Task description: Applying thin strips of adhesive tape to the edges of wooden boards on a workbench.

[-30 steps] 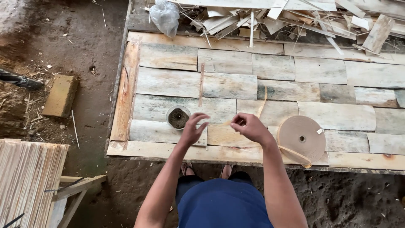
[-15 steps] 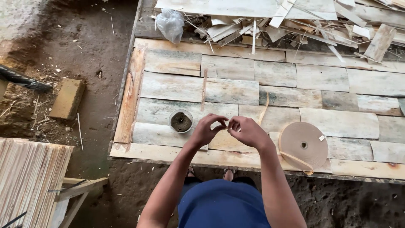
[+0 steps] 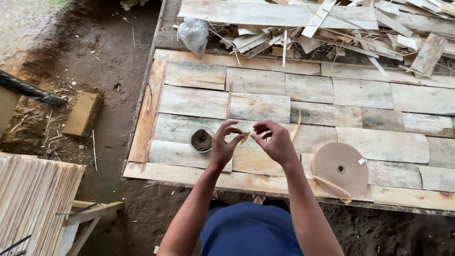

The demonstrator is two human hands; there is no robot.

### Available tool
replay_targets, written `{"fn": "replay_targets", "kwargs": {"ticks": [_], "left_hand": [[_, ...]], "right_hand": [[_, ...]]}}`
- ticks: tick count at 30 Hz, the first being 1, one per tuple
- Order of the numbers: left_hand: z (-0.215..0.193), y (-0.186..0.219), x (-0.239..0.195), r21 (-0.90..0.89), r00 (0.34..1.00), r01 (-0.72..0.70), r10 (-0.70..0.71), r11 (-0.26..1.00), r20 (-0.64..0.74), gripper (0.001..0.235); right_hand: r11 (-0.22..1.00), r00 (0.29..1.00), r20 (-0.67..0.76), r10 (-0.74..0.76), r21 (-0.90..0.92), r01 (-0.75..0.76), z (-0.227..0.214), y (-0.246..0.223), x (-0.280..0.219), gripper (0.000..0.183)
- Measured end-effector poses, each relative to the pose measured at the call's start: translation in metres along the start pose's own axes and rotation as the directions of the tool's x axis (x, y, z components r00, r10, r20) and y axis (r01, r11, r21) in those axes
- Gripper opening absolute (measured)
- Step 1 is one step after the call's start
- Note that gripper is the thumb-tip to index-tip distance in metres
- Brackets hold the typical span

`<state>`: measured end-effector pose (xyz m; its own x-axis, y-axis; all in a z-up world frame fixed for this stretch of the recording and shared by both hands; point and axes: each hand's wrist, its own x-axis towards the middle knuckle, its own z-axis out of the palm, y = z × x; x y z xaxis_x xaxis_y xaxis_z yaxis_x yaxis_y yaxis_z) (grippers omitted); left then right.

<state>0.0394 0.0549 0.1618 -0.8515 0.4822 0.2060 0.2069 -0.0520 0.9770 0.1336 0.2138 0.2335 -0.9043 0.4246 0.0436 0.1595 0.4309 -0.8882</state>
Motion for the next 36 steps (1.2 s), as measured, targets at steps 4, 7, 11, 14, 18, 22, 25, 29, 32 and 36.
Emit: {"fn": "replay_targets", "kwargs": {"ticks": [4,7,11,14,18,22,25,29,32,36], "left_hand": [[0.008,0.003,-0.001,-0.01,1.0,0.019,-0.019,1.0,-0.021,0.043],[0.013,0.001,-0.004,-0.014,0.998,0.028,-0.028,1.0,-0.047,0.043],[0.019,0.002,-0.003,-0.014,0.997,0.032,-0.033,0.999,-0.064,0.044],[0.019,-0.002,-0.001,0.0,0.995,0.051,-0.051,0.999,-0.084,0.045],[0.016,-0.035,-0.003,0.078,0.993,0.117,-0.115,0.99,-0.025,0.045],[0.013,-0.061,-0.009,0.127,0.979,0.184,-0.193,0.975,0.062,0.041],[0.015,-0.077,-0.014,0.123,0.969,0.195,-0.21,0.973,0.13,0.044],[0.022,-0.094,-0.018,0.107,0.961,0.213,-0.229,0.971,0.158,0.044],[0.026,-0.1,-0.019,0.1,0.961,0.217,-0.23,0.971,0.156,0.043],[0.026,-0.103,-0.018,0.097,0.956,0.22,-0.235,0.971,0.176,0.043]], "right_hand": [[0.999,0.999,0.016,-0.029,0.043,0.028,0.002,0.007,-0.001,0.028],[0.999,0.999,0.026,-0.046,0.026,0.045,0.001,0.013,0.0,0.028],[0.997,0.996,0.044,-0.072,0.013,0.072,-0.005,0.018,0.005,0.024],[0.996,0.995,0.055,-0.085,0.023,0.084,-0.011,0.016,0.007,0.022],[0.993,0.991,0.071,-0.113,0.038,0.11,-0.023,0.004,0.012,0.023],[0.99,0.988,0.082,-0.133,0.048,0.129,-0.032,0.0,0.018,0.024],[0.985,0.981,0.109,-0.163,0.076,0.155,-0.037,-0.002,0.02,0.023],[0.978,0.974,0.125,-0.188,0.11,0.175,-0.04,-0.003,0.023,0.023],[0.974,0.969,0.134,-0.208,0.123,0.192,-0.04,-0.003,0.026,0.023],[0.971,0.962,0.163,-0.217,0.133,0.197,-0.043,-0.004,0.032,0.022]]}}
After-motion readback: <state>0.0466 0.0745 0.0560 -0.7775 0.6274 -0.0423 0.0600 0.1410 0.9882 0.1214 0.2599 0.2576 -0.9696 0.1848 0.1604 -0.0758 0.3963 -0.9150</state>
